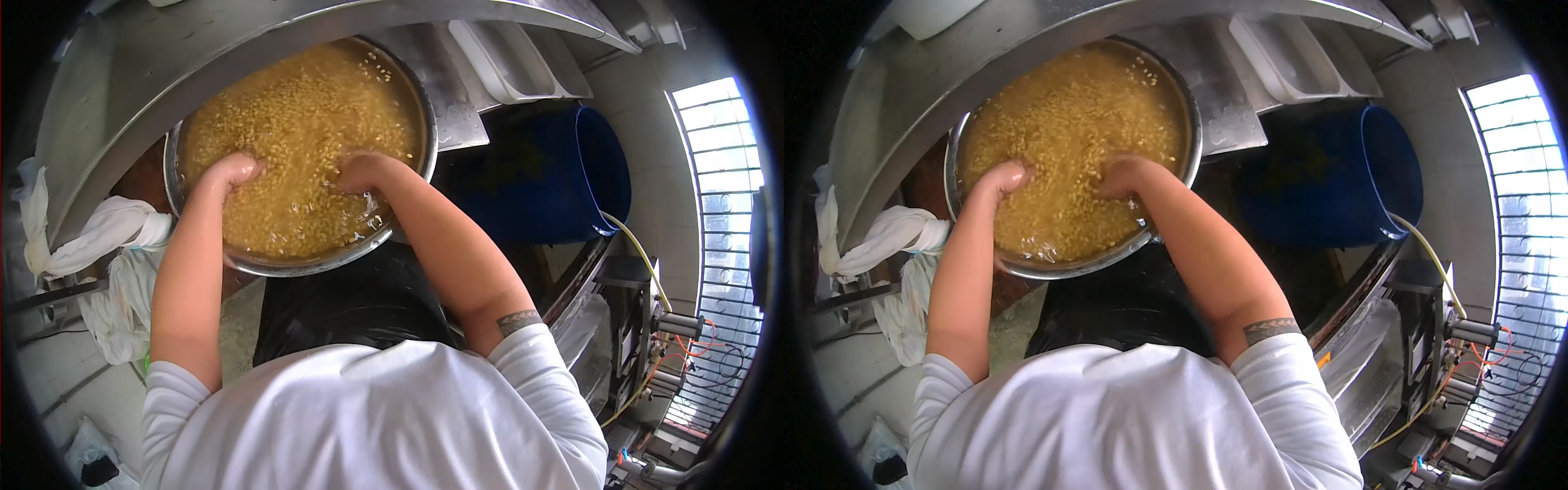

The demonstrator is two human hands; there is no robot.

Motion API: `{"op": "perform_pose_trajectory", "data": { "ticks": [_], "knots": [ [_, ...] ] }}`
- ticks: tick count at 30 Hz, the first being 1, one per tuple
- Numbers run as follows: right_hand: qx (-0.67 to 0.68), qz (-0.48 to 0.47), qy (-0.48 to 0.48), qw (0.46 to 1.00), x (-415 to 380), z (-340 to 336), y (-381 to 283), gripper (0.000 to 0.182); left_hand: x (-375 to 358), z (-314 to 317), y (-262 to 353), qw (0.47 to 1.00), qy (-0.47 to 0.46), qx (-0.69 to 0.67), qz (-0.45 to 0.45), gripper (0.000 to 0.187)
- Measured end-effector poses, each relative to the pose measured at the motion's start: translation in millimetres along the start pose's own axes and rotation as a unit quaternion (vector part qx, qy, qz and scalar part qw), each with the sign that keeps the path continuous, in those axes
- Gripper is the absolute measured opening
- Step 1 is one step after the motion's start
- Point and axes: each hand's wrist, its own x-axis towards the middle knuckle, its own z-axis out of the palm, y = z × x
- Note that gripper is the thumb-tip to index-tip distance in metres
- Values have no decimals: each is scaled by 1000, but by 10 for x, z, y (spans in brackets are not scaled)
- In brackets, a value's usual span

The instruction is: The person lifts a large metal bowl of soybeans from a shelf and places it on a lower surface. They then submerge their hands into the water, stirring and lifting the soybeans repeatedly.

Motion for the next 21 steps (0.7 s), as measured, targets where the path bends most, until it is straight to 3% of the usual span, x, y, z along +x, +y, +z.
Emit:
{"op": "perform_pose_trajectory", "data": {
  "ticks": [2, 3, 5, 8, 10, 14, 15, 17, 19, 21],
  "knots": [
    [25, 8, -17, 1000, -102, -13, 9, 59, 156, 47, -151, 999, -14, -35, 5, 72],
    [53, -3, 18, 998, -134, 6, 41, 63, 244, 54, -240, 997, -31, -70, 13, 78],
    [80, -21, 53, 995, -237, -21, 29, 67, 144, 137, -162, 995, -7, -99, -22, 73],
    [126, -13, 12, 992, -303, -107, 16, 75, 130, 180, -126, 986, -2, -156, -65, 70],
    [90, -58, 10, 994, -165, -80, 101, 81, 141, 181, -144, 971, -104, -212, -22, 68],
    [96, -25, -38, 994, -168, -107, 78, 79, 183, 338, -75, 975, 4, -213, -57, 70],
    [156, -7, -35, 987, -233, -109, 51, 77, 216, 321, -50, 972, -71, -225, 1, 72],
    [213, 11, -31, 976, -324, -74, -2, 75, 182, 322, 30, 967, -71, -245, -8, 71],
    [378, -50, -19, 924, -335, -35, -13, 64, 128, 331, 103, 961, -71, -266, -17, 71],
    [397, -25, -37, 917, -148, -15, 90, 65, 8, 317, 160, 908, -152, -384, 67, 67]
  ]
}}
